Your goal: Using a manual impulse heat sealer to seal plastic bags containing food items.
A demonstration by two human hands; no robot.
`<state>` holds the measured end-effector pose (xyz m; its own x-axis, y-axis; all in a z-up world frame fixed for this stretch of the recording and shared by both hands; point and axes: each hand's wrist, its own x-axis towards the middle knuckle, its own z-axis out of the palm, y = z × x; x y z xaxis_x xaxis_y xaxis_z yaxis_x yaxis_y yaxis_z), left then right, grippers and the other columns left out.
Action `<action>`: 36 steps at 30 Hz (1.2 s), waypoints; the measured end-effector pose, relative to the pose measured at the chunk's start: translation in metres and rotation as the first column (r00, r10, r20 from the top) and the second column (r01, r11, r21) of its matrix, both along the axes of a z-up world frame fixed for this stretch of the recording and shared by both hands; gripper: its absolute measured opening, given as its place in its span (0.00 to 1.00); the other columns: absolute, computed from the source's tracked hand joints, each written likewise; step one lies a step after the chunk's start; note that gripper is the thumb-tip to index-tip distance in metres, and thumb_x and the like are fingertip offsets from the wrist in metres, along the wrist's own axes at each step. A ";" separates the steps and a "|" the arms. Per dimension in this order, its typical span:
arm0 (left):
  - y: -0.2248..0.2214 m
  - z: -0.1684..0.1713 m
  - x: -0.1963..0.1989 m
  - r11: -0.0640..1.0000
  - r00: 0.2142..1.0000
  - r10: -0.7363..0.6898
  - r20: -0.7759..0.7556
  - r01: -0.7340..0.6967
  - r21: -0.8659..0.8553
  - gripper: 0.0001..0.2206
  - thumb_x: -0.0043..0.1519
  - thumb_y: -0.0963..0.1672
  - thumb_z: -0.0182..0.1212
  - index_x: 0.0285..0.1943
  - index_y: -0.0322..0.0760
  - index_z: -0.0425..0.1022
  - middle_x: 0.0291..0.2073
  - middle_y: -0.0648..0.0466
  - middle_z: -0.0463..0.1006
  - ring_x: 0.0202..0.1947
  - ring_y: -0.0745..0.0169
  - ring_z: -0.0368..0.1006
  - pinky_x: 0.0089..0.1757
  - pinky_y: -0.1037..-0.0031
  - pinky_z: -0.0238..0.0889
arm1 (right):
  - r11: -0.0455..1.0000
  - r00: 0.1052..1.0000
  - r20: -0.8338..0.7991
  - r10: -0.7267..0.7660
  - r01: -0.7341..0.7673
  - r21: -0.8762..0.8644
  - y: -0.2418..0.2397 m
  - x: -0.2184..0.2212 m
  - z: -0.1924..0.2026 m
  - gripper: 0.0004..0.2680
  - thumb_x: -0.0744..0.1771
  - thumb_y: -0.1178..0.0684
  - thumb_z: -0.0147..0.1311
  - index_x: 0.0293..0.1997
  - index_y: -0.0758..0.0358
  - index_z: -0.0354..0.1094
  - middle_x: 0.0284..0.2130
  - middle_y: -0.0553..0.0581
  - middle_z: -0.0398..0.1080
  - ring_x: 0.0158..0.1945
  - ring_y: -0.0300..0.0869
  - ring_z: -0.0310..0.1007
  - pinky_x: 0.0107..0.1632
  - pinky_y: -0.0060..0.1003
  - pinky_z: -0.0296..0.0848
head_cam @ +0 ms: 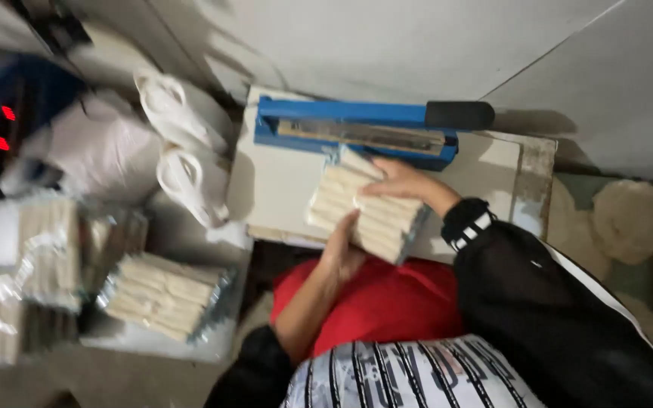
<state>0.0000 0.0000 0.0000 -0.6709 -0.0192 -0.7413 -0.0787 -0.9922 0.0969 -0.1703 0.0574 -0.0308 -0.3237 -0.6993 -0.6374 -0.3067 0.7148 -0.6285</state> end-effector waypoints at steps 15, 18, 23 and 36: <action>0.047 -0.036 -0.033 0.931 0.886 0.353 0.301 -0.302 -0.205 0.55 0.54 0.53 0.65 0.73 0.35 0.17 0.68 0.26 0.27 0.65 0.09 0.37 0.54 0.22 0.35 | 0.977 0.866 -0.491 -0.096 -0.013 -0.213 0.072 -0.134 -0.085 0.28 0.62 0.33 0.62 0.62 0.64 0.64 0.54 0.71 0.67 0.60 0.57 0.64 0.60 0.48 0.63; 0.047 -0.035 -0.034 0.922 0.874 0.382 0.302 -0.334 -0.198 0.54 0.54 0.53 0.66 0.74 0.37 0.19 0.69 0.28 0.29 0.67 0.13 0.36 0.55 0.24 0.33 | 0.973 0.907 -0.404 -0.118 0.024 -0.229 0.068 -0.133 -0.085 0.34 0.59 0.32 0.66 0.61 0.72 0.62 0.56 0.77 0.63 0.61 0.61 0.60 0.61 0.49 0.62; 0.049 -0.033 -0.038 0.910 0.860 0.414 0.298 -0.379 -0.169 0.55 0.54 0.52 0.67 0.74 0.38 0.17 0.70 0.30 0.28 0.68 0.15 0.34 0.55 0.24 0.33 | 0.998 0.936 -0.349 -0.044 0.026 -0.057 0.069 -0.100 -0.056 0.36 0.56 0.34 0.67 0.65 0.68 0.59 0.61 0.72 0.59 0.66 0.57 0.56 0.66 0.50 0.56; 0.018 -0.095 0.044 0.508 0.794 0.475 0.380 0.106 -0.855 0.45 0.54 0.47 0.68 0.73 0.22 0.39 0.65 0.25 0.47 0.65 0.19 0.49 0.58 0.35 0.47 | 0.850 0.610 -0.778 -0.147 -0.324 -0.415 0.101 -0.061 -0.046 0.19 0.60 0.51 0.62 0.55 0.62 0.69 0.44 0.64 0.72 0.50 0.59 0.69 0.54 0.54 0.62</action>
<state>0.0439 0.0182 -0.0955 -0.0905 -0.8611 -0.5003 -0.2255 -0.4716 0.8525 -0.2312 0.1582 -0.0767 -0.4313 -0.8691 0.2420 -0.8732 0.3348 -0.3540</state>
